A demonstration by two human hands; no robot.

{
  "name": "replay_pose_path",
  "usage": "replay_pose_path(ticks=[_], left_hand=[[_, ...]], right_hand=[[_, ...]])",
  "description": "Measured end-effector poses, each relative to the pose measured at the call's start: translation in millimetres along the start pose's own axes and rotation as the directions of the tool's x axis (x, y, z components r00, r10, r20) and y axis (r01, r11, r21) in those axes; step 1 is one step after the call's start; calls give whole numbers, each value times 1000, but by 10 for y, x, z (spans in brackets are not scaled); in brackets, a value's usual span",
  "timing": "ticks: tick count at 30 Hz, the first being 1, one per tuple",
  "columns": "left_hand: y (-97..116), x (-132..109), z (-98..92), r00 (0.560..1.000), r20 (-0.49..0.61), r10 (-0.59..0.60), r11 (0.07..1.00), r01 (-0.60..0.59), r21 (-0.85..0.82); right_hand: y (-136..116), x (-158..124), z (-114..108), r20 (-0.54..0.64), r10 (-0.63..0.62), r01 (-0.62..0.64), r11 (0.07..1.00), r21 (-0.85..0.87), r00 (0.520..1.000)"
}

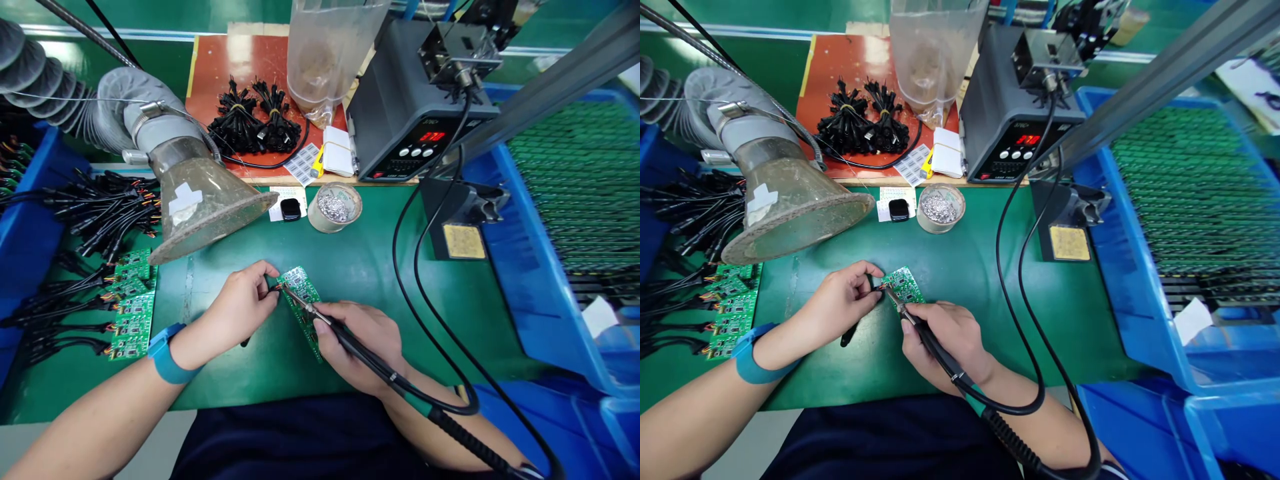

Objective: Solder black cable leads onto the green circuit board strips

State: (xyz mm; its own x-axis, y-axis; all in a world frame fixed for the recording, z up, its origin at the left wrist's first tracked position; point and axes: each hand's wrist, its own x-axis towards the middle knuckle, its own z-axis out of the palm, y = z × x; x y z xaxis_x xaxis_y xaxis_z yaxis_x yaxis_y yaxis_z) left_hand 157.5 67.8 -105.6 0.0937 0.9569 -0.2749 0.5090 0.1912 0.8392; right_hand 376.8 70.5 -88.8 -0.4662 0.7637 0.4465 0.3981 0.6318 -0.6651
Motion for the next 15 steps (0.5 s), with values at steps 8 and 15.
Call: replay_pose_path(ticks=[8,15], left_hand=[[-7,-4,18,1000,-3,2,1000,-2,-14],[-4,-15,18,1000,0,0,1000,0,-19]], right_hand=[[6,-4,21,25,-4,4,1000,-8,1000],[-6,-7,13,15,1,-1,1000,-21,1000]])
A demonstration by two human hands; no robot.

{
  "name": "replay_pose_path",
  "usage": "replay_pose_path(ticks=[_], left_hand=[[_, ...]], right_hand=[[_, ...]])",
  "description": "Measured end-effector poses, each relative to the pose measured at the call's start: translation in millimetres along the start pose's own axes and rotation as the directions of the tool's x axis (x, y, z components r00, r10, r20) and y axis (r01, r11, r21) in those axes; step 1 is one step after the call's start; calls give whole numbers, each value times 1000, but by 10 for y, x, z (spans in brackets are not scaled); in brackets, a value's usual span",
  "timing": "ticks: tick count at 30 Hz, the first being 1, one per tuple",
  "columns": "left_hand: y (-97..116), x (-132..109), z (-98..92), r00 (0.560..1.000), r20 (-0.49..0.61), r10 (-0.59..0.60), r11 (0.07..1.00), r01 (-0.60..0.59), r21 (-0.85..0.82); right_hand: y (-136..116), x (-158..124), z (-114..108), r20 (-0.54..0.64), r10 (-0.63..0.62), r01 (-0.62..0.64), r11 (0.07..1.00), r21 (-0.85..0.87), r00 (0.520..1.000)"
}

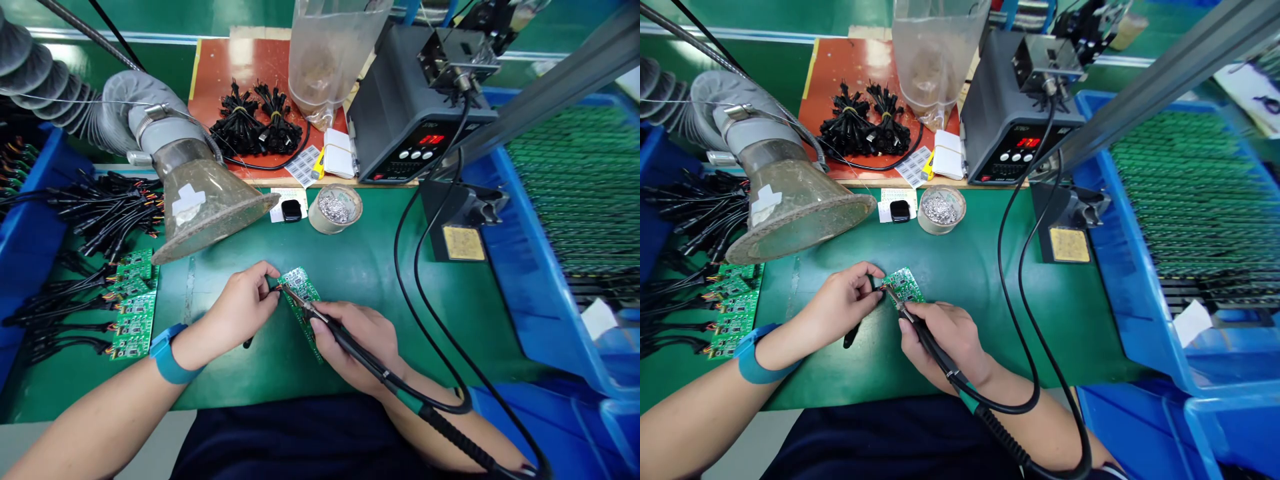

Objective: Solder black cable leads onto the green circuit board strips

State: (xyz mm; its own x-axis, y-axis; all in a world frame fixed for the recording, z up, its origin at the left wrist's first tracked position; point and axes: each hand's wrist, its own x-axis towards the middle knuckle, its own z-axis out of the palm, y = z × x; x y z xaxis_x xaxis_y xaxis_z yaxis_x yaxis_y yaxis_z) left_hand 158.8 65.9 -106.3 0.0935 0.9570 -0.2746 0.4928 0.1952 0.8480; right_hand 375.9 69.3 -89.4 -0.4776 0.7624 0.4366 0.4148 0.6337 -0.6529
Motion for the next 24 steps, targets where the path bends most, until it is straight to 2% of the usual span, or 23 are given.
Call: replay_pose_path(ticks=[8,14,24], left_hand=[[-4,10,-1,1000,-2,5,1000,-5,15],[-21,17,13,1000,-9,2,999,-1,42],[-24,18,13,1000,-15,12,998,-11,63]], right_hand=[[-3,11,5,11,-27,27,999,19,1000],[-4,-26,-41,-83,7,-12,999,-51,997],[7,-24,-7,-63,-6,3,999,-43,998]])
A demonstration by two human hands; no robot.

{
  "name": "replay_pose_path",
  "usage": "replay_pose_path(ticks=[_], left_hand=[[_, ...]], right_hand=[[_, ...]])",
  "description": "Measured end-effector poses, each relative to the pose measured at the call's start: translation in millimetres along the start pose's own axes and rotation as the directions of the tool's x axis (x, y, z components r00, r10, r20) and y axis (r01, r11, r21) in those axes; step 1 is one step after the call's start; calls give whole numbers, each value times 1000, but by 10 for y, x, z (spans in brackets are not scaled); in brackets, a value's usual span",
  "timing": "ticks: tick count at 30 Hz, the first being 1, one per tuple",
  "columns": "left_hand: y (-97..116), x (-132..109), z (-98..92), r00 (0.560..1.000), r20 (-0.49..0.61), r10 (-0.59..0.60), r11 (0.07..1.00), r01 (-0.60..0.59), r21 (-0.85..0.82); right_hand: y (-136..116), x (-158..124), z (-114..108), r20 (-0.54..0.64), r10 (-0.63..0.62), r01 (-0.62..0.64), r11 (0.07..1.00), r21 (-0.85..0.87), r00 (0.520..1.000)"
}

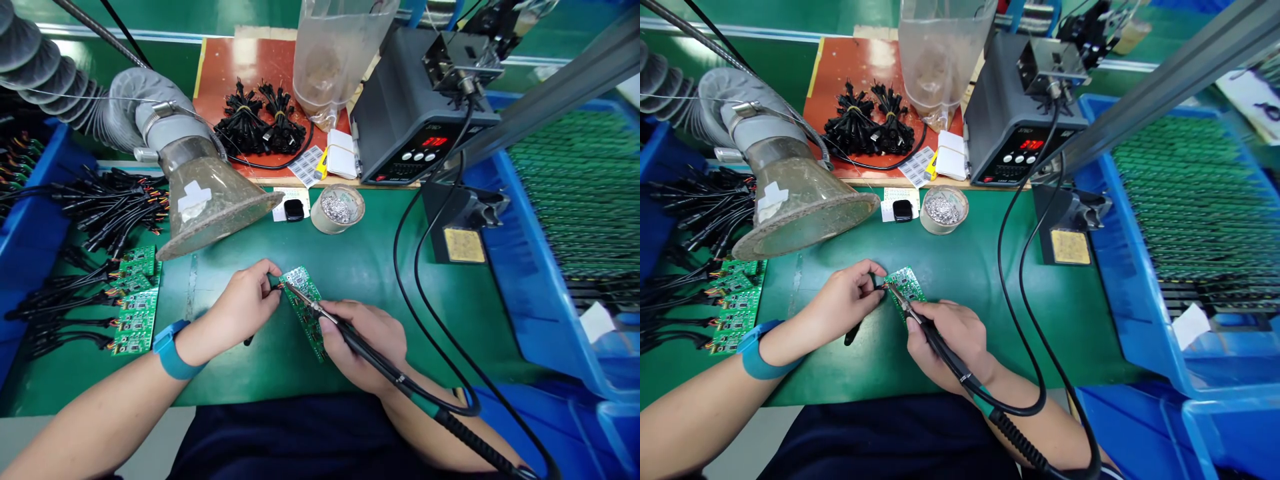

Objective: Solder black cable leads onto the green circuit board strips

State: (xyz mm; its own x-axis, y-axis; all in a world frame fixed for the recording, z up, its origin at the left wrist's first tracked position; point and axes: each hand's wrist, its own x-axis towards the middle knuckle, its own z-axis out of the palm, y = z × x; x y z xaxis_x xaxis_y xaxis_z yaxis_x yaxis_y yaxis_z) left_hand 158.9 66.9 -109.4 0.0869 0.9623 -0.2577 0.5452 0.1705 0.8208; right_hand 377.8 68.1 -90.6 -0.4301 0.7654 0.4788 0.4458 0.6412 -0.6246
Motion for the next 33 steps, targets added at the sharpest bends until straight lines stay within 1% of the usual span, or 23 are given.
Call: replay_pose_path(ticks=[4,6,7,9,11,14,17,19,21,25,30,33], left_hand=[[8,-20,-14,1000,5,-20,999,19,42],[2,-58,-17,1000,5,-7,995,7,97],[-6,-86,-14,1000,-3,18,990,-17,140],[-35,-153,1,993,-27,115,962,-105,252],[-79,-224,26,966,-48,255,898,-218,382],[-145,-303,63,902,-30,431,737,-332,588],[-168,-334,82,855,24,518,571,-367,734],[-154,-335,87,840,55,541,513,-381,770],[-131,-331,91,832,70,550,493,-391,778],[-100,-324,100,825,63,561,493,-395,775],[-100,-316,107,817,52,575,498,-399,770],[-104,-315,110,819,48,572,509,-400,762]], right_hand=[[-15,5,-16,-1,37,-37,999,-17,999],[-20,12,-38,-9,71,-72,997,-20,997],[-20,15,-48,-19,94,-94,995,-18,995],[-13,21,-65,-50,133,-133,991,-3,990],[0,29,-72,-78,150,-149,989,21,986],[21,47,-63,-73,121,-116,991,67,990],[35,67,-44,-42,85,-81,991,105,995],[40,75,-32,-22,79,-76,990,116,997],[43,77,-22,-3,76,-75,989,124,997],[50,77,-3,22,54,-57,989,136,998],[63,80,28,17,30,-33,989,142,999],[68,81,46,13,27,-29,990,141,1000]])
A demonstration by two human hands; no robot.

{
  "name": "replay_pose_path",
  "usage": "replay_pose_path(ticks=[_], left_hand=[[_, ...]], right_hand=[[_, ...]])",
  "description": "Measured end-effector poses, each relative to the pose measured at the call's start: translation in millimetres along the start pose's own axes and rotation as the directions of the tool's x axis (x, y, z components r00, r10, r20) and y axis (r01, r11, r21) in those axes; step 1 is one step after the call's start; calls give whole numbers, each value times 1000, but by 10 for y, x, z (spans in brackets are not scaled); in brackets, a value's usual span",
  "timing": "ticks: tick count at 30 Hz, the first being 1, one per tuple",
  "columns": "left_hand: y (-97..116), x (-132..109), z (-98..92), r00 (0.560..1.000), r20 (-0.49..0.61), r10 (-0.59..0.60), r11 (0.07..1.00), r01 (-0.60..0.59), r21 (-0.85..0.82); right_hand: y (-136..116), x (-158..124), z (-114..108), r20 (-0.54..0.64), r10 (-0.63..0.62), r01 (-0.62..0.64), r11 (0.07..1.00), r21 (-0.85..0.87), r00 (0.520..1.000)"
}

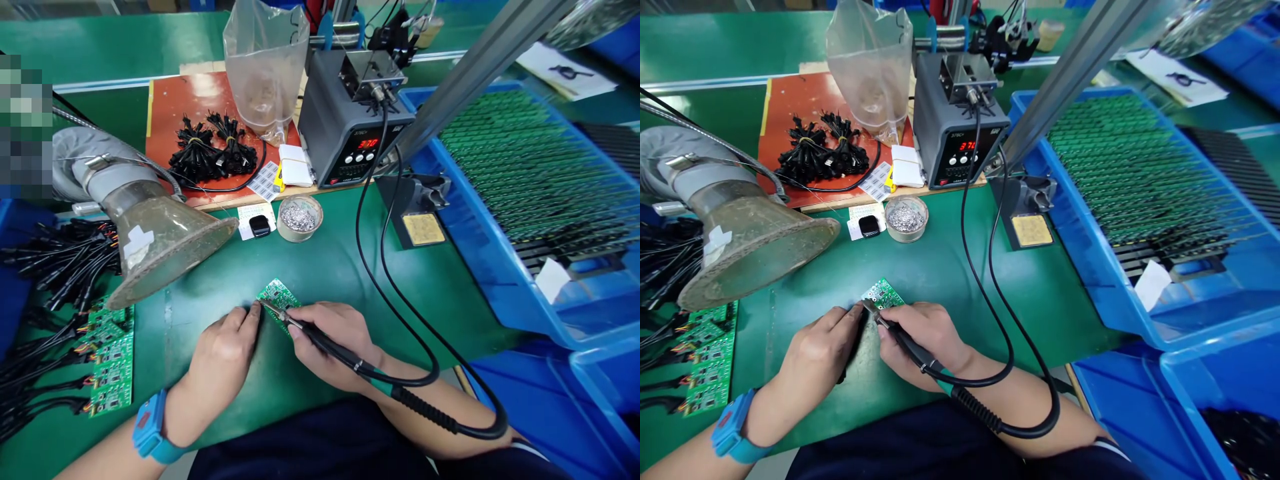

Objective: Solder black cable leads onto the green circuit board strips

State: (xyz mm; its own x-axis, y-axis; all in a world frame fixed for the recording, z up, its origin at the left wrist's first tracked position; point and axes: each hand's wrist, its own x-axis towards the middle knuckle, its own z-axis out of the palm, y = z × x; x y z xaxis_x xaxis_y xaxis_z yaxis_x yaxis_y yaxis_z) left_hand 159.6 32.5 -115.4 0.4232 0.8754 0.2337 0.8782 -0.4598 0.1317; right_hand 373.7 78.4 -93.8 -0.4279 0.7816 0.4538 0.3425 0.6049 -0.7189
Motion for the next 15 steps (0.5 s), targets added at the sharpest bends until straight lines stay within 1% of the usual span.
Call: replay_pose_path(ticks=[8,15], left_hand=[[9,-10,10,1000,29,1,999,-2,32],[28,4,16,1000,24,0,1000,0,-17]], right_hand=[[-12,23,6,4,-22,22,1000,11,1000],[-30,15,-24,33,-30,32,999,-41,999]])
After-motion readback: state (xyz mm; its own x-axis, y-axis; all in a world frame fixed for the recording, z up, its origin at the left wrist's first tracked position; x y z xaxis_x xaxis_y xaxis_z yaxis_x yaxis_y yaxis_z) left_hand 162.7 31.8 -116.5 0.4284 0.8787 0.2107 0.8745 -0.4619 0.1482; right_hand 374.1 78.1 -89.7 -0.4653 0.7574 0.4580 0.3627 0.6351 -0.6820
